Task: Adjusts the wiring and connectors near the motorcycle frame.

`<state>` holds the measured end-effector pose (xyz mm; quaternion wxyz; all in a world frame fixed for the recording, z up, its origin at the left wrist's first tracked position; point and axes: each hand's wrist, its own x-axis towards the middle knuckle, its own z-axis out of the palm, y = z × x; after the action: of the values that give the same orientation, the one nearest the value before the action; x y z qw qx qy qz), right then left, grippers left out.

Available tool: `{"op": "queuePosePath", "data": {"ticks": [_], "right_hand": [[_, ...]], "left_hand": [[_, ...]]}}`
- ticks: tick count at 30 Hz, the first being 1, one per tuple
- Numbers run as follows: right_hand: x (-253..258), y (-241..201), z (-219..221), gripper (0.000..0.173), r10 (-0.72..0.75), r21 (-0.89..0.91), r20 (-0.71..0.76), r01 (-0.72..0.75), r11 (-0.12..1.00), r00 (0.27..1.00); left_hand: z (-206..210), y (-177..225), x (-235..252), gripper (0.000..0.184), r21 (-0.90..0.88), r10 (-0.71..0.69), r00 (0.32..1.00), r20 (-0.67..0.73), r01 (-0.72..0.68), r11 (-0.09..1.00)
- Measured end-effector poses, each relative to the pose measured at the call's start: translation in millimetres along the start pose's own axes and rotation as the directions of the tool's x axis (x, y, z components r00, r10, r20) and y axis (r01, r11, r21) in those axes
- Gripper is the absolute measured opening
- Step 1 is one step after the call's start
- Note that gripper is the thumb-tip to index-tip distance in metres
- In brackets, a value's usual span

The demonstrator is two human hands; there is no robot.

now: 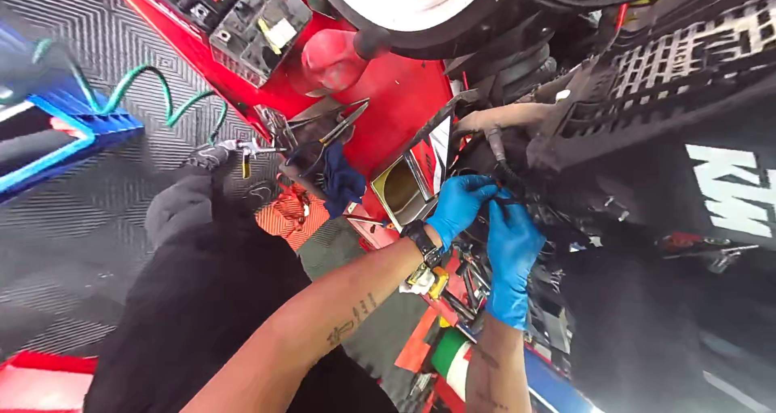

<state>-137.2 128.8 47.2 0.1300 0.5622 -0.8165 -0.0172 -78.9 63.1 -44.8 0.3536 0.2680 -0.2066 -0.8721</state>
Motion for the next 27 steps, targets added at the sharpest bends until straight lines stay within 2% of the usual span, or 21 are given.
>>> {"op": "queuePosePath", "data": {"ticks": [3, 5, 9, 14, 18, 23, 27], "right_hand": [[-0.7, 4.6, 1.5, 0.022, -0.025, 0.034, -0.023, 0.026, 0.999, 0.999], [-1.0, 7.5, 3.2, 0.02, -0.046, 0.055, -0.044, 0.048, 0.997, 0.998], [-1.5, 8.0, 4.4, 0.019, -0.055, 0.088, -0.047, 0.059, 0.994, 0.997], [-2.3, 7.7, 6.0, 0.019, -0.049, 0.158, -0.068, 0.059, 0.986, 0.996], [-1.9, 8.2, 6.8, 0.02, -0.014, 0.265, -0.049, 0.027, 0.964, 0.999], [-2.1, 9.1, 6.1, 0.021, -0.007, 0.313, -0.02, 0.013, 0.95, 1.0], [-1.1, 11.8, 5.0, 0.021, -0.019, 0.296, -0.02, 0.024, 0.955, 1.0]], "left_hand": [[5.9, 3.8, 2.1, 0.022, -0.003, -0.059, 0.996, -0.067, 0.059, 0.998], [10.6, 5.5, 5.3, 0.02, 0.088, -0.072, 0.991, -0.111, 0.082, 0.993], [18.8, 3.5, 6.7, 0.019, 0.269, 0.001, 0.985, -0.17, 0.045, 0.962], [26.5, -4.3, 5.1, 0.02, 0.294, 0.067, 0.976, -0.209, -0.002, 0.956], [26.3, -10.8, 4.8, 0.021, 0.326, 0.134, 0.976, -0.175, -0.071, 0.943], [19.9, -26.4, 4.1, 0.014, 0.133, 0.23, 0.963, -0.143, -0.212, 0.968], [16.1, -28.4, 4.4, 0.011, -0.071, 0.189, 0.975, -0.119, -0.198, 0.978]]}}
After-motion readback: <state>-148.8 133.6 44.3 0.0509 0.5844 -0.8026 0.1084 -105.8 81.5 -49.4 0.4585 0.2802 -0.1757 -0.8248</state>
